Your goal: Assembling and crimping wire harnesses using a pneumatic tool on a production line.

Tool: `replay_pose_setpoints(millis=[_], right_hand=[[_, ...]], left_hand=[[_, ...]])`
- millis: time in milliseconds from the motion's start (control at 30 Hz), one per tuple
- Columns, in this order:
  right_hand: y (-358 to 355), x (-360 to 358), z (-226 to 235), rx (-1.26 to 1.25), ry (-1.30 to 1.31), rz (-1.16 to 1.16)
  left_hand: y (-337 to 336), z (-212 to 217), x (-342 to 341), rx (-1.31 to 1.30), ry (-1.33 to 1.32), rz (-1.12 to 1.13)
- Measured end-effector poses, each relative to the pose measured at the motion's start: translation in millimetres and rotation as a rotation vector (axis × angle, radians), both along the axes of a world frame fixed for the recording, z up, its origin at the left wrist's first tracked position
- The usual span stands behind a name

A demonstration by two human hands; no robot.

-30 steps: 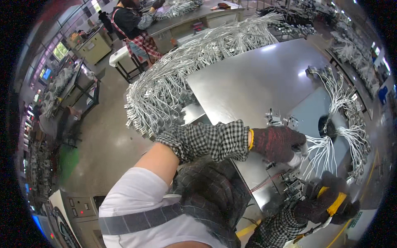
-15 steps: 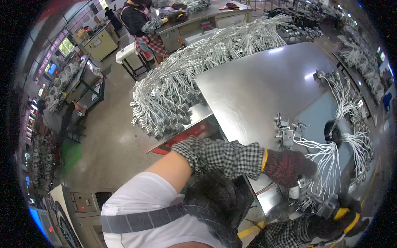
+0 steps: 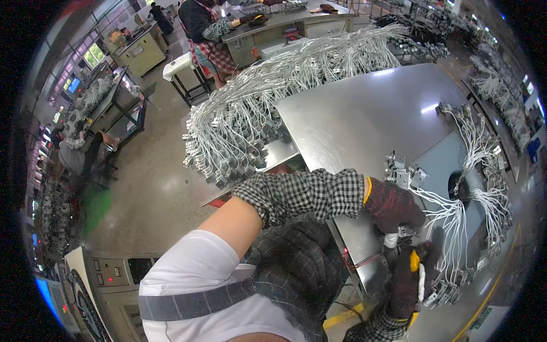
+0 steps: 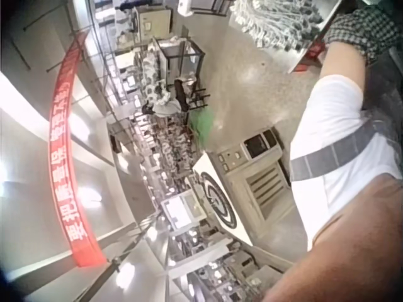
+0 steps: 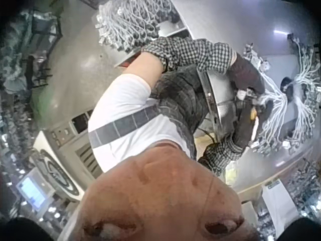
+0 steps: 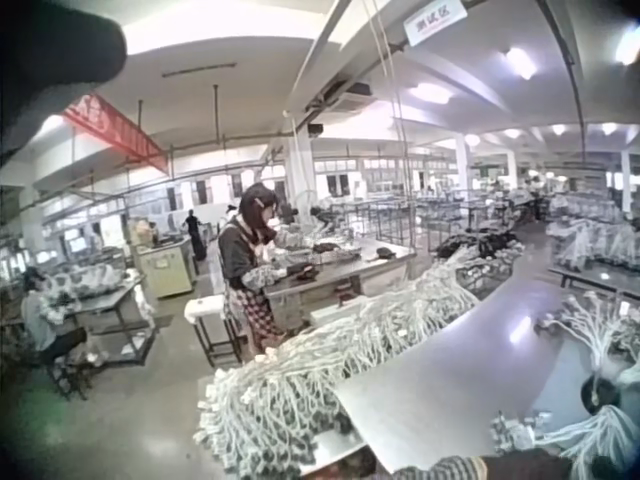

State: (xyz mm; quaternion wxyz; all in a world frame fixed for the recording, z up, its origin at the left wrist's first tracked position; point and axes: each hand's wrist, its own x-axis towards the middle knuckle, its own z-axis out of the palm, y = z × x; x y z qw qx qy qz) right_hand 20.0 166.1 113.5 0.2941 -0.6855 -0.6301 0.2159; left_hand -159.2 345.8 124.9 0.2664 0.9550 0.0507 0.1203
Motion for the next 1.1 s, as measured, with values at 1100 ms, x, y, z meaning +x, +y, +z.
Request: replay_pose_setpoints(millis=[1100], right_hand=[[42, 14, 67, 1.245, 0.752, -0.139]], left_hand=[[-36, 30, 41, -0.121, 0.011, 0.234]])
